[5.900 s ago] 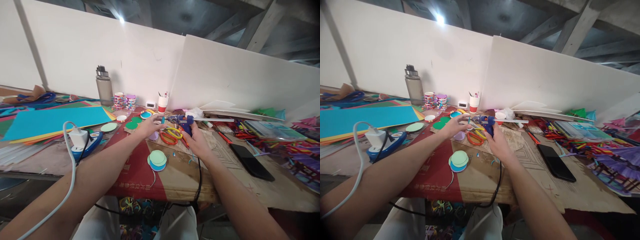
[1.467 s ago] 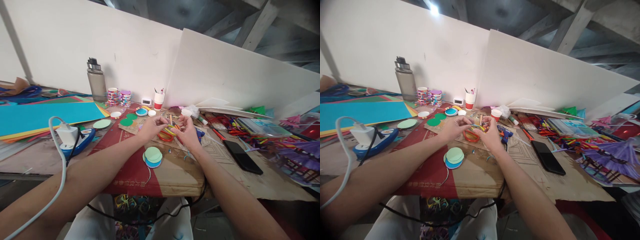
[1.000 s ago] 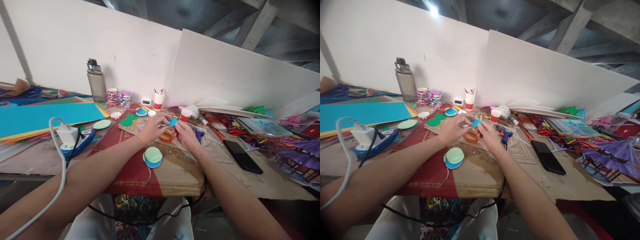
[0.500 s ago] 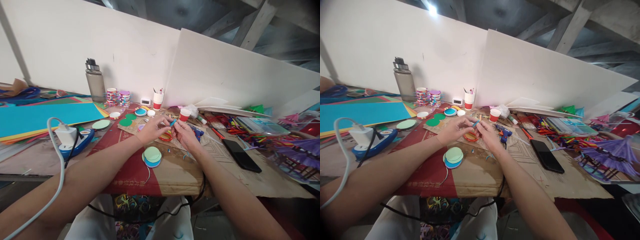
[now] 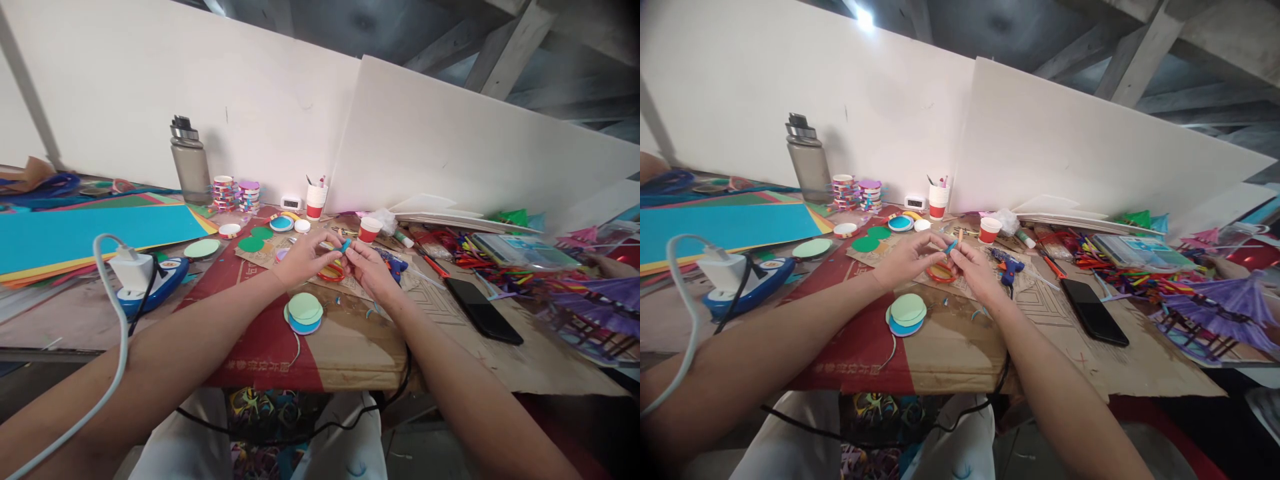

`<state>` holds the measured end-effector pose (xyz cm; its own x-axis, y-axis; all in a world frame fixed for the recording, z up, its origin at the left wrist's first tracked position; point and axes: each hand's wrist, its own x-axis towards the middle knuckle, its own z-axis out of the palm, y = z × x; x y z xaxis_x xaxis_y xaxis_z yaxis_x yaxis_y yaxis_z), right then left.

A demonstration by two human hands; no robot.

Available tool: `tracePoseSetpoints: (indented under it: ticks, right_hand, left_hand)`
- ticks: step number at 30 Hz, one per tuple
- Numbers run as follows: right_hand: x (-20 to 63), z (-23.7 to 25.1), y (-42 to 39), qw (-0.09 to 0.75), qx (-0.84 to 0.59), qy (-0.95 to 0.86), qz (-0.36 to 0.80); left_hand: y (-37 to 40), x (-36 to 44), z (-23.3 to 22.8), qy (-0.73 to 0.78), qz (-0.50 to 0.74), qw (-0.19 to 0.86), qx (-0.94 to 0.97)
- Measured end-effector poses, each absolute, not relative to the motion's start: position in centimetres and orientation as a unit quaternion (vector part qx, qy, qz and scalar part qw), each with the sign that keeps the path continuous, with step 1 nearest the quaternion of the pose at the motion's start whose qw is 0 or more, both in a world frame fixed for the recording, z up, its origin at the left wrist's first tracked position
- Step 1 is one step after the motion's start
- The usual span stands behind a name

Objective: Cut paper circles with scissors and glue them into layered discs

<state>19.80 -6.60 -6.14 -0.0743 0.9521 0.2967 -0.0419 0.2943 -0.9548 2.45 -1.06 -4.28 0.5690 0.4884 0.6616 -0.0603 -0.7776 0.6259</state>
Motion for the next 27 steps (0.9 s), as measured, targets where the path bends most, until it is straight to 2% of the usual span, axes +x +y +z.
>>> tracePoseSetpoints:
  ticks: [7,14,17,23,27]
  right_hand:
    - [19.8,-6.2,-6.5,0.554,-0.409,-0.575,0.442]
    - [19.8,-6.0,-6.5,0.559,-0.464,-0.557,0.403]
    - [19.9,-5.9,-6.6,0.540,-0.494,-0.568,0.377]
    - [20.1,-5.8,-6.8,0.508,-0.532,-0.573,0.362]
    - [20.0,-5.6,-7.2,0.470,-0.564,-0.620,0.277]
  left_hand:
    - [-1.0,2.5,-4.2,0.113,0.442,0.305,0.836]
    - [-0.2,2.6,-4.2,0.191,0.512,0.461,0.699]
    - [0.2,2.4,-4.2,0.214,0.462,0.520,0.686]
    - [0.6,2.6,-4.6,0.248,0.411,0.561,0.674]
    - [0.5,2.6,-4.6,0.244,0.394,0.574,0.675]
